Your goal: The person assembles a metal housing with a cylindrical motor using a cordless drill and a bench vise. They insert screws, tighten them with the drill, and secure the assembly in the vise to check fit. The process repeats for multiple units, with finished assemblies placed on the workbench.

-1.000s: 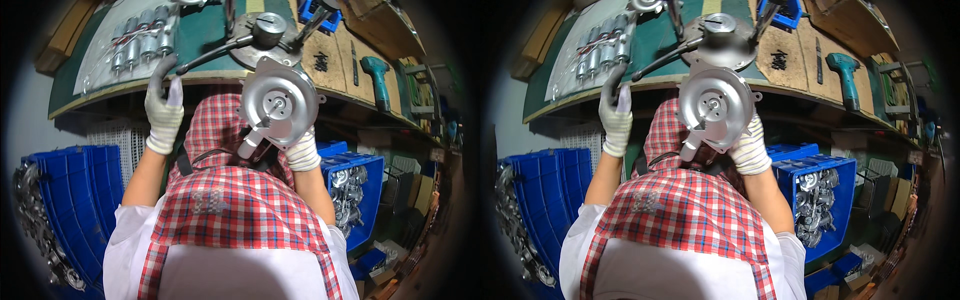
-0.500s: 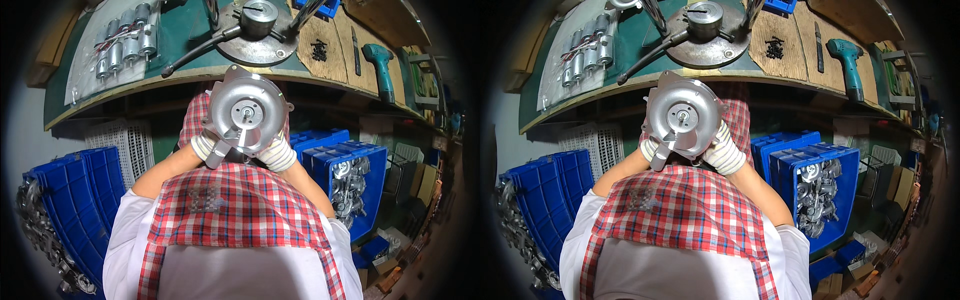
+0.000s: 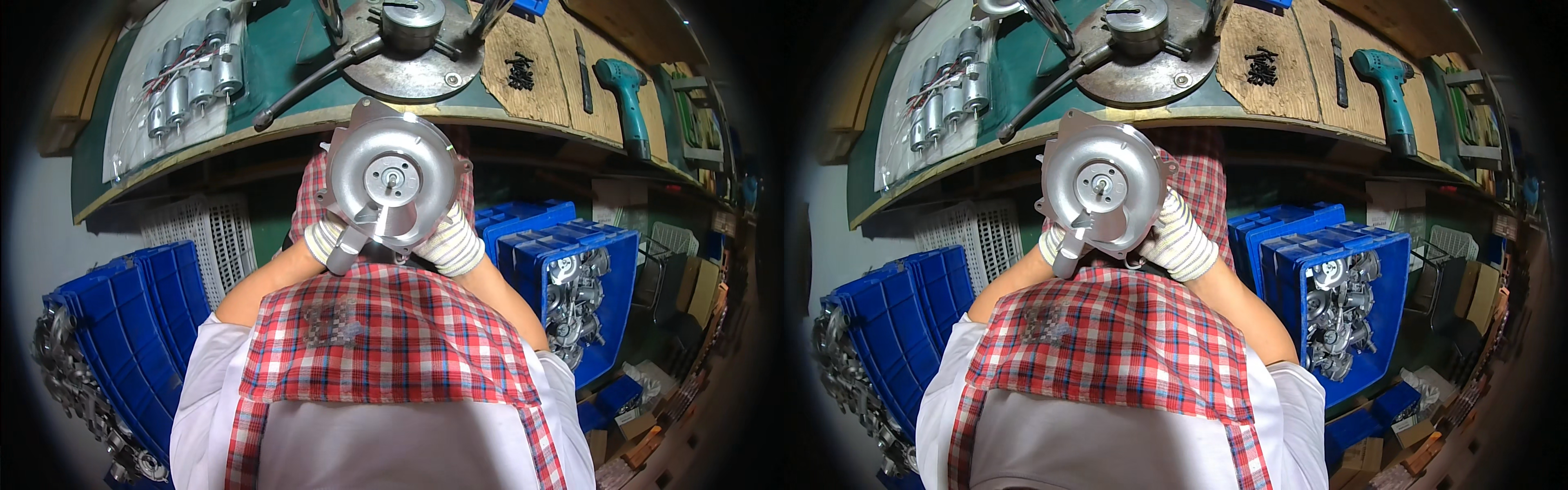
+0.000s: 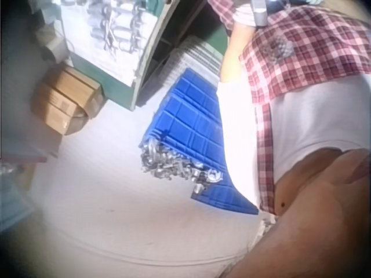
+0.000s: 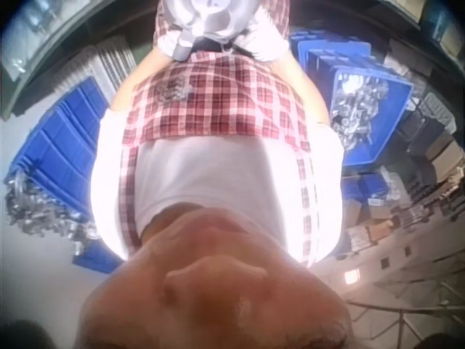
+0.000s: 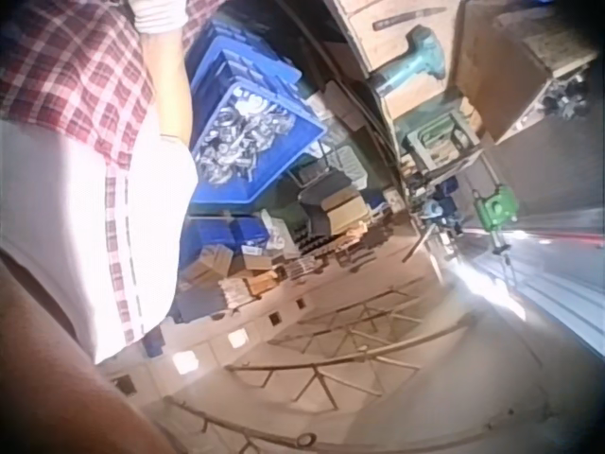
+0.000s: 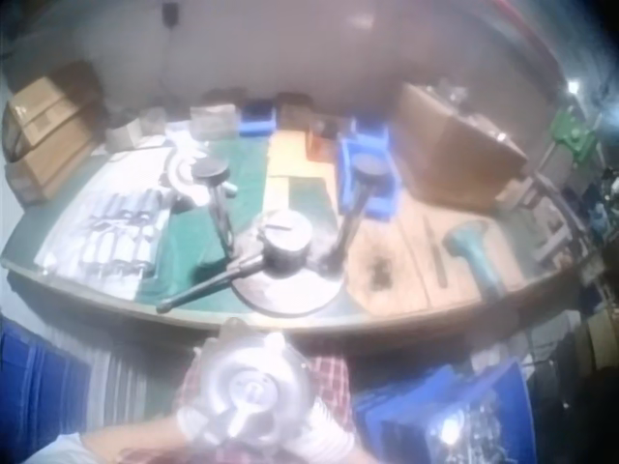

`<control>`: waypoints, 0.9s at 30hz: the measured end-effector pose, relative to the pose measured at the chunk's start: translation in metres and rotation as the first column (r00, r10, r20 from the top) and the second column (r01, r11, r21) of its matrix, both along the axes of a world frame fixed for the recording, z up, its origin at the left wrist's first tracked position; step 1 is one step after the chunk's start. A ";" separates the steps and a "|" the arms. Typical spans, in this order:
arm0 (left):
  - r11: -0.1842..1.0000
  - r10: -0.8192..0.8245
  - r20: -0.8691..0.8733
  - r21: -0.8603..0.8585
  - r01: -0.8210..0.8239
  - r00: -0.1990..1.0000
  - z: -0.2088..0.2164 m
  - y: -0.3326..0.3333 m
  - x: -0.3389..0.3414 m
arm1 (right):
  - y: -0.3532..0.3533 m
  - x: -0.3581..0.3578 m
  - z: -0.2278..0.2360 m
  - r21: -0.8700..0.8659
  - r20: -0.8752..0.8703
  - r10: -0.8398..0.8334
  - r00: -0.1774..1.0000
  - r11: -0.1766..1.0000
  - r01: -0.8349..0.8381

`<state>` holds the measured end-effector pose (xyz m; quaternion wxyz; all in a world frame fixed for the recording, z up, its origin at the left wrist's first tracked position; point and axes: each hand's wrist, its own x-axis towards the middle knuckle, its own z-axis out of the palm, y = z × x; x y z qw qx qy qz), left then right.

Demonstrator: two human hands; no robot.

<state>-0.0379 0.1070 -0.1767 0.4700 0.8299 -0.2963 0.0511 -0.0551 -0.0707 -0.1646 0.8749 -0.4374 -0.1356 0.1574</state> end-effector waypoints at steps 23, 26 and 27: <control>0.536 -0.362 -0.459 -0.814 -0.221 0.812 0.038 0.090 0.067 | -0.104 0.145 0.088 -0.545 0.639 0.283 0.715 -0.489 0.681; 0.369 -0.564 -0.480 -0.874 -0.315 0.672 0.012 0.059 0.061 | -0.100 0.150 0.092 -0.492 0.619 0.361 0.697 -0.514 0.703; 0.418 -0.513 -0.492 -0.859 -0.296 0.703 0.000 0.047 0.058 | -0.102 0.147 0.097 -0.520 0.610 0.342 0.715 -0.507 0.687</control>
